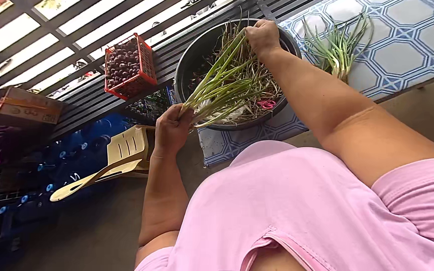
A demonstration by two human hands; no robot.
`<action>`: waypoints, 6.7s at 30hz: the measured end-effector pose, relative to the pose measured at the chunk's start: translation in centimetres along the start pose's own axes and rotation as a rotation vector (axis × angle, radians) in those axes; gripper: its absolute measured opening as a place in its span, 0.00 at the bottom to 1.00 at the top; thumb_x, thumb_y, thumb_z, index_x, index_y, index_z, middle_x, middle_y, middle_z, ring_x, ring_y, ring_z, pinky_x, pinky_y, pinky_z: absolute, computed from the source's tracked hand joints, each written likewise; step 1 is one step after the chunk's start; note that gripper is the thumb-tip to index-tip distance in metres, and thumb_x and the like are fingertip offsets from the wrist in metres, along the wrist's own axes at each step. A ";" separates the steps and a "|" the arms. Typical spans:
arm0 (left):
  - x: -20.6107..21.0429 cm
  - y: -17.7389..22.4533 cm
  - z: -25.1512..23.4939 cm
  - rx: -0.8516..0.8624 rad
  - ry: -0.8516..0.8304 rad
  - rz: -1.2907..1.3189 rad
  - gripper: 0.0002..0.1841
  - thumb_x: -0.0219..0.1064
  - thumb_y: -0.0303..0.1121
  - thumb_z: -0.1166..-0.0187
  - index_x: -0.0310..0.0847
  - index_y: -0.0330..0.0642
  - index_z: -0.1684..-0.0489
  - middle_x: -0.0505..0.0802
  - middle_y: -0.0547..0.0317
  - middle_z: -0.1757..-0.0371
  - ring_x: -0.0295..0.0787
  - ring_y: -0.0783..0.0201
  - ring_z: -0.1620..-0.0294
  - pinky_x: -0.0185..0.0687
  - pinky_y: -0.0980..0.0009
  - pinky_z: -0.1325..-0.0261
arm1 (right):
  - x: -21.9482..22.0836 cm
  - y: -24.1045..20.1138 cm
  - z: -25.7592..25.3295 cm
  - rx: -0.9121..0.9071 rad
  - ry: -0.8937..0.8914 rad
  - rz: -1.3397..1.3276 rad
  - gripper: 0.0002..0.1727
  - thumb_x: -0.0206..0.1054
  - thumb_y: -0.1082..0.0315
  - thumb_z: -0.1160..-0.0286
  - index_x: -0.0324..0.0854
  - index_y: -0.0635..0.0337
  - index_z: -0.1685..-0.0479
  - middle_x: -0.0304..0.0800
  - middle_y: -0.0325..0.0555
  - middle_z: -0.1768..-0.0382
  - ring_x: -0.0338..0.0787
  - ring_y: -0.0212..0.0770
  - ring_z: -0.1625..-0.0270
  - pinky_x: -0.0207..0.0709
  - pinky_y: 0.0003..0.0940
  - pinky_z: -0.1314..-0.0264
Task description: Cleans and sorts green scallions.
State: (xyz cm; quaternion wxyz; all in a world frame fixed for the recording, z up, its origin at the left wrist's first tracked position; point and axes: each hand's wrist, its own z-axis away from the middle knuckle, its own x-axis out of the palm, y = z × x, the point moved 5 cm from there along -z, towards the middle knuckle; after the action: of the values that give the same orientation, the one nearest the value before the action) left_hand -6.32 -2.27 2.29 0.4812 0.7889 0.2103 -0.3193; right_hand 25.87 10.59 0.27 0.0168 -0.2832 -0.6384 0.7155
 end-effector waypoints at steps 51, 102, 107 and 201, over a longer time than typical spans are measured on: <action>11.4 1.2 -8.8 -0.417 0.161 0.995 0.38 0.78 0.20 0.35 0.60 0.39 0.24 0.86 0.48 0.46 0.89 0.61 0.52 0.90 0.64 0.50 | 2.4 -4.5 5.8 -0.273 -0.571 0.267 0.08 0.68 0.67 0.22 0.92 0.58 0.60 0.92 0.42 0.66 0.88 0.34 0.64 0.80 0.40 0.54; 8.1 -3.5 -4.4 -0.528 0.281 1.161 0.13 0.55 0.26 0.13 0.64 0.50 0.36 0.90 0.59 0.56 0.92 0.63 0.55 0.91 0.64 0.47 | -20.0 17.6 0.7 0.216 0.333 -0.282 0.18 0.60 0.59 0.09 0.82 0.64 0.35 0.90 0.44 0.55 0.86 0.33 0.61 0.81 0.30 0.56; 10.1 -3.9 -3.8 -0.588 0.256 1.263 0.08 0.51 0.27 0.11 0.67 0.49 0.42 0.91 0.57 0.58 0.93 0.61 0.56 0.91 0.64 0.48 | -17.8 18.7 1.9 0.331 0.298 -0.506 0.17 0.61 0.61 0.10 0.77 0.61 0.32 0.89 0.42 0.56 0.86 0.31 0.67 0.79 0.25 0.66; 9.1 0.2 -3.3 -0.508 0.204 0.764 0.12 0.62 0.37 0.11 0.81 0.38 0.44 0.91 0.59 0.65 0.89 0.68 0.68 0.89 0.66 0.60 | -3.8 -5.2 -1.7 -0.257 0.117 -0.205 0.07 0.65 0.69 0.21 0.85 0.57 0.66 0.82 0.35 0.73 0.82 0.29 0.67 0.77 0.31 0.57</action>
State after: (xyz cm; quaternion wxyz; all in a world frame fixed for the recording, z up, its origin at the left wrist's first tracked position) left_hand 1.26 0.81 -2.95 0.7188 0.6945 0.0224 0.0217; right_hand 28.01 11.64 6.45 0.0904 -0.2576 -0.7481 0.6048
